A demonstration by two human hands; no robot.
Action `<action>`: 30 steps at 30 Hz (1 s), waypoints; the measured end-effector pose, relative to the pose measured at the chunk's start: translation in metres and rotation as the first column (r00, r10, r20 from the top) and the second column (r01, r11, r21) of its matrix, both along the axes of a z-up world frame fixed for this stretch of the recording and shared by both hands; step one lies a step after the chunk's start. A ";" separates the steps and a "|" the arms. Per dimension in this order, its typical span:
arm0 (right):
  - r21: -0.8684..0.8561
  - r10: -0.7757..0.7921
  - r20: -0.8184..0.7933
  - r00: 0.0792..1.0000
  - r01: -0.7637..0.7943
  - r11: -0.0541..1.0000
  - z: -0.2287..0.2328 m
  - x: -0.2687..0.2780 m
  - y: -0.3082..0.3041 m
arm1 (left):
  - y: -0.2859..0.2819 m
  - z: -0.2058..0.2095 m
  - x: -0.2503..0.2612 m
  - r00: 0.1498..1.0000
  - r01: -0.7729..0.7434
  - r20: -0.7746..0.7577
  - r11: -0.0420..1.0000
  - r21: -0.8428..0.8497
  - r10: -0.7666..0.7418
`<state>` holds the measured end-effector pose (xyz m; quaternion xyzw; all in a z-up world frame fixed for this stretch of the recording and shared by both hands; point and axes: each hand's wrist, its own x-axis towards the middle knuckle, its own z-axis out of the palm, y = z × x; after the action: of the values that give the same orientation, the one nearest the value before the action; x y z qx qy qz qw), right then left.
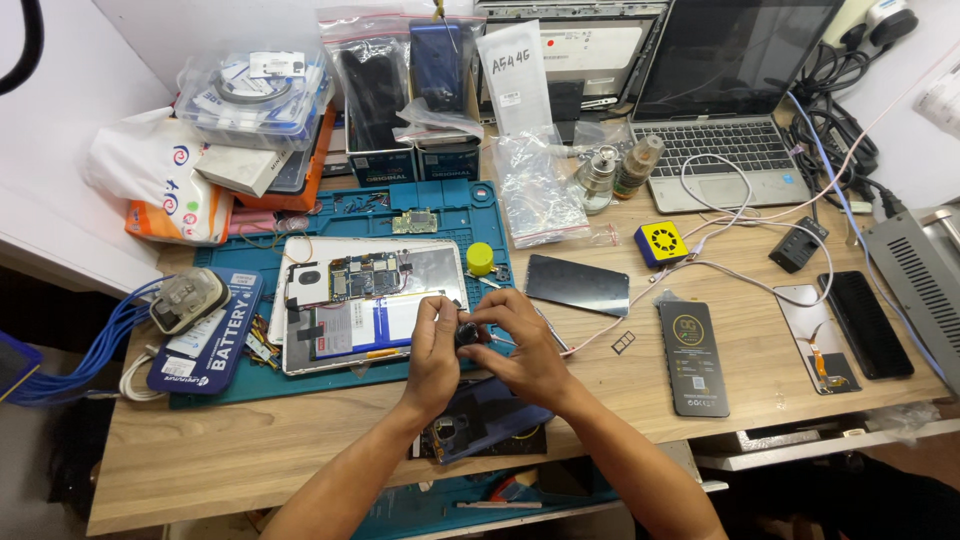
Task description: The person works on a disassembled smartphone at a cluttered desk, using a screwdriver to manipulate internal components. They also handle a charging cable and a UV light device, applying the light to the phone's interior.
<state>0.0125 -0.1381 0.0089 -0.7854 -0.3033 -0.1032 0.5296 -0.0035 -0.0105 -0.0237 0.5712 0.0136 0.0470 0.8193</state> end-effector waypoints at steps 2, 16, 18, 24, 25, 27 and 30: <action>0.056 0.034 -0.014 0.999 -0.033 0.998 0.006 0.001 -0.003 | 0.000 0.016 -0.006 1.000 0.021 0.008 0.999 0.050 -0.021; 0.030 -0.405 -0.470 0.784 0.472 0.881 -0.017 0.039 -0.110 | 0.004 0.021 -0.002 0.999 0.043 -0.030 0.995 0.088 -0.040; -0.058 -0.468 -0.480 0.742 0.505 0.861 -0.019 0.039 -0.113 | 0.004 0.020 -0.002 0.998 0.048 -0.037 0.994 0.094 -0.044; 0.109 -0.393 -0.726 0.564 0.659 0.744 -0.005 0.038 -0.120 | 0.006 0.021 -0.002 0.997 0.060 -0.058 0.991 0.117 -0.054; 0.104 -0.400 -0.726 0.559 0.665 0.740 -0.006 0.037 -0.123 | 0.005 0.020 -0.002 0.996 0.067 -0.061 0.991 0.113 -0.061; 0.071 -0.387 -0.761 0.520 0.660 0.748 -0.009 0.037 -0.128 | 0.006 0.021 -0.002 0.996 0.074 -0.052 0.990 0.119 -0.068; 0.059 -0.382 -0.761 0.523 0.643 0.764 -0.010 0.037 -0.128 | 0.005 0.021 -0.003 0.995 0.097 -0.009 0.976 0.194 -0.097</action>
<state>0.0493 -0.2658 -0.0016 -0.7136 0.1970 0.0046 0.6723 -0.0063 -0.0058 -0.0023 0.6486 -0.0191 0.0081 0.7609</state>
